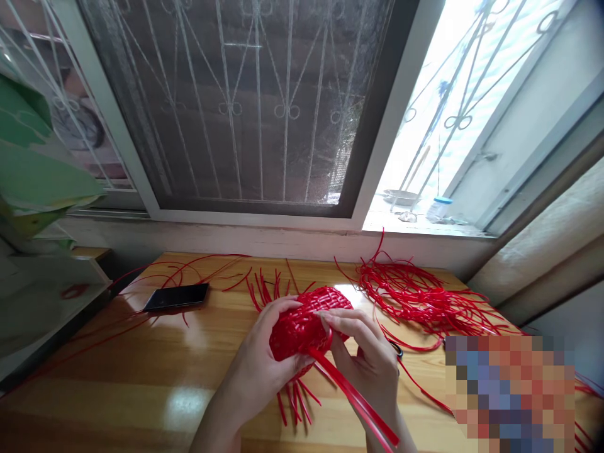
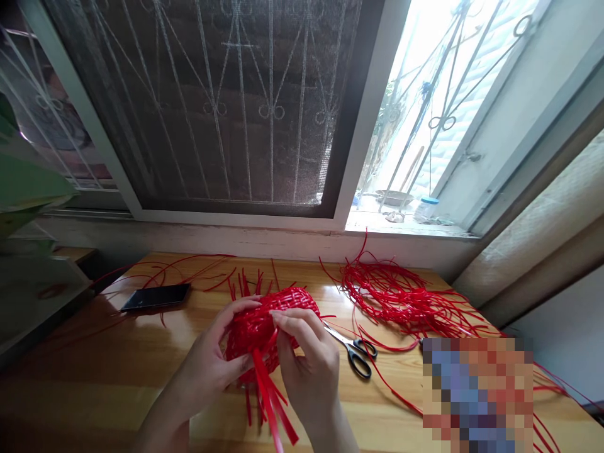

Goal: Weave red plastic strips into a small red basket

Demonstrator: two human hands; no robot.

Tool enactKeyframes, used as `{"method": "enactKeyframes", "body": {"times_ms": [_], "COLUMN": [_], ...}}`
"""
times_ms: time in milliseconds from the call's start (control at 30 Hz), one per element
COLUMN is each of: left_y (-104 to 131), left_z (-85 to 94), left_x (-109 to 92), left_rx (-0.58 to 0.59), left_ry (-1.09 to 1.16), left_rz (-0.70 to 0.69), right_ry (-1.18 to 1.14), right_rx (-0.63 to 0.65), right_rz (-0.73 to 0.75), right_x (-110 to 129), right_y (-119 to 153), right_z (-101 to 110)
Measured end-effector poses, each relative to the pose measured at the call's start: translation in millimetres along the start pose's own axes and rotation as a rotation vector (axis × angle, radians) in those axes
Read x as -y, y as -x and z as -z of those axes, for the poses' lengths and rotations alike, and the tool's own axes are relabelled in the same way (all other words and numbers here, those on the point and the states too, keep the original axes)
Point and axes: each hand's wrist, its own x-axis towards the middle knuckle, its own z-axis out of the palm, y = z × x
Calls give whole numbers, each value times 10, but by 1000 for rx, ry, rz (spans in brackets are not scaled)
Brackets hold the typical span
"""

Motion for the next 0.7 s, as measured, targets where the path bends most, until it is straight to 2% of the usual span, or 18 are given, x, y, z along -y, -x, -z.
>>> {"method": "enactKeyframes", "body": {"times_ms": [133,333,467,600,700], "left_y": [-3,-26,-22,4,-6], "left_z": [25,88,81,56,47], "left_x": [21,27,15,22,40], "left_rx": [-8,48,-3,-22,-31], "left_ry": [15,-7,-75,-56,-50], "left_rz": [13,-21,1,61,53], "right_ry": [-80,-102,-117,-205,-281], "right_rx": [5,-153,-167,-180,-165], "right_rz": [22,-24,-55,-96,-91], "right_x": [-18,-51,-103,-104,-77], "right_y": [24,83,74,57,59], "right_z": [-19,8,-3,-62,-111]}}
